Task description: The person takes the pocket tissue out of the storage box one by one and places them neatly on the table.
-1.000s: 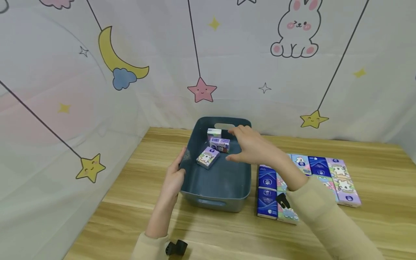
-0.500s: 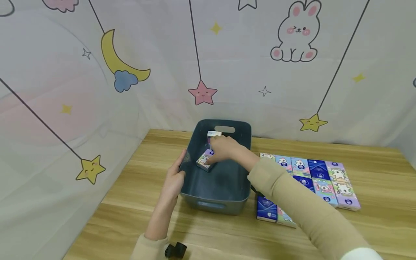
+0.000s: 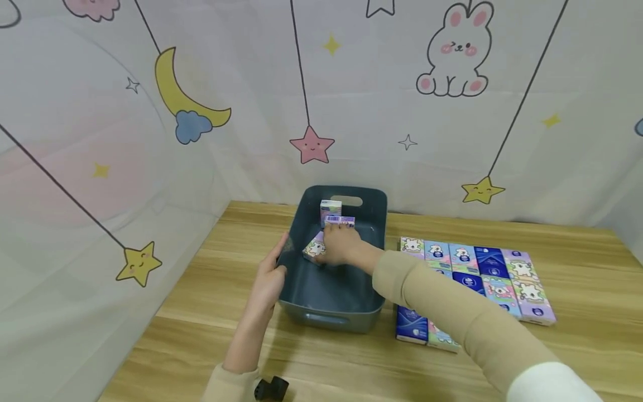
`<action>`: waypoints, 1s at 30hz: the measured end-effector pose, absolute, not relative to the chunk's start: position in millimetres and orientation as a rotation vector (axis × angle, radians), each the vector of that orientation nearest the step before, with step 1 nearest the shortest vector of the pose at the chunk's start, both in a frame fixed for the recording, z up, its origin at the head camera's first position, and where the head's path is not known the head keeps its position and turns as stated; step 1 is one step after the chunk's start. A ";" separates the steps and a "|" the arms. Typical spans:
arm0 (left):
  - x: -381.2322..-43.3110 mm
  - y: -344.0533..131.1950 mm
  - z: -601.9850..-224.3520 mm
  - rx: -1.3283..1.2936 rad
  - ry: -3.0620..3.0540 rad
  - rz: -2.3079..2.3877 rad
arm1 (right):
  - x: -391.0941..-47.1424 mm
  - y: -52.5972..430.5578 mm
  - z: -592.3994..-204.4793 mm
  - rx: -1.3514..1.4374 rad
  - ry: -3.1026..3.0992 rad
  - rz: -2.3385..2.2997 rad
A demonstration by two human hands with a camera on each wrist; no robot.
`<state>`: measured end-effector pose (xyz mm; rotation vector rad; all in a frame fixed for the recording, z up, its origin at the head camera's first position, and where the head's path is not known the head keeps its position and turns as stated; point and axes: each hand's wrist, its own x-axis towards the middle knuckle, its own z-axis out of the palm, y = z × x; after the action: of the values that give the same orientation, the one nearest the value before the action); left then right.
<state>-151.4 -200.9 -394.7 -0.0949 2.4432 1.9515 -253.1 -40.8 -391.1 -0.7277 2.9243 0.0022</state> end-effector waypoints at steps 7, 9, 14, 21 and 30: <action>-152.0 -200.7 -394.9 -0.078 2.451 1.952 | -254.0 -43.9 -395.8 -0.739 2.925 0.029; -151.9 -200.6 -394.7 -0.081 2.445 1.952 | -253.4 -43.8 -396.5 -0.755 2.917 0.036; -151.6 -199.7 -395.0 -0.105 2.422 1.950 | -252.4 -40.8 -398.3 -0.777 2.857 -0.005; -150.9 -200.1 -392.5 -0.112 2.388 1.989 | -254.4 -39.1 -394.1 -0.937 2.786 0.004; -149.9 -199.2 -395.2 -0.111 2.393 2.008 | -247.1 -32.4 -387.5 -1.073 2.767 0.059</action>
<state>-149.9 -199.2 -395.2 -0.1114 2.3927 2.0082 -247.1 -32.4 -387.5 -1.0733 2.7666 0.0591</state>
